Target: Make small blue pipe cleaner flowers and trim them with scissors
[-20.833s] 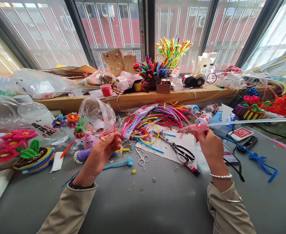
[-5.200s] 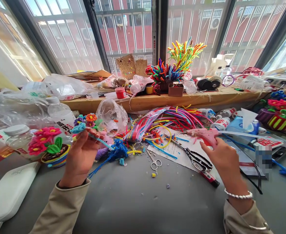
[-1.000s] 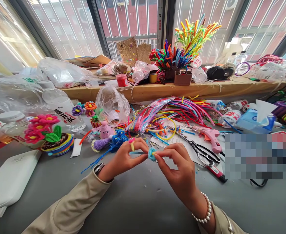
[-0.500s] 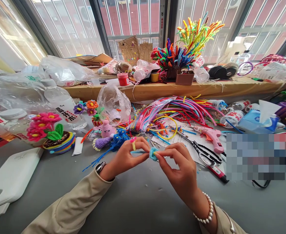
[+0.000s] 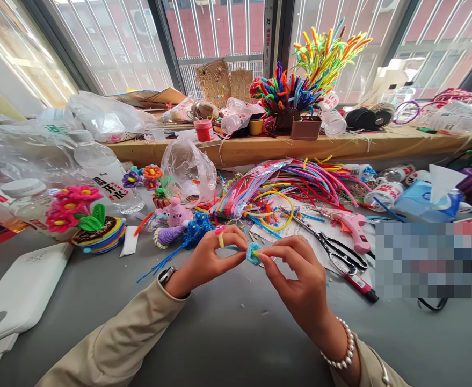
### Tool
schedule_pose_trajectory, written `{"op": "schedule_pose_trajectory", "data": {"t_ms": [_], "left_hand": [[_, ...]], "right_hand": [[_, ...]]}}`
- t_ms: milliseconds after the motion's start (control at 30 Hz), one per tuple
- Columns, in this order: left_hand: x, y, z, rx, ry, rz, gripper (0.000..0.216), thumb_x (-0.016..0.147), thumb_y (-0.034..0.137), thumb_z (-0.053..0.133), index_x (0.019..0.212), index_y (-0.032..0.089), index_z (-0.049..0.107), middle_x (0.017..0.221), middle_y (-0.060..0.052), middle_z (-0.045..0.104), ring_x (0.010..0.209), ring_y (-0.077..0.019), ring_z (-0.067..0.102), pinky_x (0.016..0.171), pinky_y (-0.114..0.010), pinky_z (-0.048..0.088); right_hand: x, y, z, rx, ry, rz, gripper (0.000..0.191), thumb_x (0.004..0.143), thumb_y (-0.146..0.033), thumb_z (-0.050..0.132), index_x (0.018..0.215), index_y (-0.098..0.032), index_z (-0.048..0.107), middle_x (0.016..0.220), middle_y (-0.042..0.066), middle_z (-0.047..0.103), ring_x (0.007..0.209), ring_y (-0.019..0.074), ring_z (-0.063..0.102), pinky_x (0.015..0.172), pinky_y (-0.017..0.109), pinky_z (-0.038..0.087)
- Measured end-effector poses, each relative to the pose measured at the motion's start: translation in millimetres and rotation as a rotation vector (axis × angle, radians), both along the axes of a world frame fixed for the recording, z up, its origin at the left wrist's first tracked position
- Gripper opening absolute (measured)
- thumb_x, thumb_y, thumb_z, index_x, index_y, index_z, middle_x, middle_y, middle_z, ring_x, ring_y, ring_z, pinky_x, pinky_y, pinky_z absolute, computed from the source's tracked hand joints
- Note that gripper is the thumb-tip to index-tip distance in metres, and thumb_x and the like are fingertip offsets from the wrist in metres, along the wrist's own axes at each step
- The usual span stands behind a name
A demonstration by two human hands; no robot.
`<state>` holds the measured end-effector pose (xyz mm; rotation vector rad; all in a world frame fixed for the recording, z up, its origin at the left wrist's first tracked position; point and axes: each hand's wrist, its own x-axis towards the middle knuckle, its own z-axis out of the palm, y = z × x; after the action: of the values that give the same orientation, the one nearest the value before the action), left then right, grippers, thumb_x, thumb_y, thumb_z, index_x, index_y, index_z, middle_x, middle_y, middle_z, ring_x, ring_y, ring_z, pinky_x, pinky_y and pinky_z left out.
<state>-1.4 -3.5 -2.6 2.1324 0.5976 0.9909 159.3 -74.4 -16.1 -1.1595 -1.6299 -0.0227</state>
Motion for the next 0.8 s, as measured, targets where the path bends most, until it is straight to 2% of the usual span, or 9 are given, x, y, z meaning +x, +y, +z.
{"op": "schedule_pose_trajectory", "data": {"t_ms": [167, 367, 800], "left_hand": [[-0.1, 0.5, -0.1, -0.018, 0.001, -0.010, 0.013, 0.073, 0.026, 0.057, 0.069, 0.015, 0.062, 0.072, -0.004, 0.063, 0.072, -0.0136, 0.057, 0.069, -0.026, 0.045], [-0.7, 1.1, -1.7, -0.007, -0.010, -0.016, 0.012, 0.073, 0.025, 0.057, 0.069, 0.015, 0.061, 0.071, -0.004, 0.062, 0.070, -0.0125, 0.056, 0.067, -0.024, 0.045], [0.3, 0.7, -1.9, 0.039, 0.003, 0.003, 0.010, 0.073, 0.024, 0.057, 0.069, 0.016, 0.061, 0.071, -0.004, 0.062, 0.070, -0.0125, 0.056, 0.068, -0.025, 0.045]], "right_hand": [[5.6, 0.7, 3.8, -0.016, 0.035, -0.041, 0.006, 0.078, -0.020, 0.055, 0.075, -0.020, 0.061, 0.071, 0.003, 0.055, 0.061, 0.0126, 0.049, 0.048, 0.025, 0.039], [10.0, 0.7, 3.3, -0.049, -0.007, 0.024, 0.006, 0.074, -0.018, 0.060, 0.080, -0.020, 0.061, 0.074, 0.002, 0.054, 0.062, 0.0124, 0.050, 0.048, 0.025, 0.040], [6.9, 2.1, 2.8, -0.062, -0.025, 0.019, 0.003, 0.076, -0.020, 0.059, 0.076, -0.021, 0.062, 0.072, 0.002, 0.055, 0.061, 0.0128, 0.051, 0.048, 0.025, 0.040]]}}
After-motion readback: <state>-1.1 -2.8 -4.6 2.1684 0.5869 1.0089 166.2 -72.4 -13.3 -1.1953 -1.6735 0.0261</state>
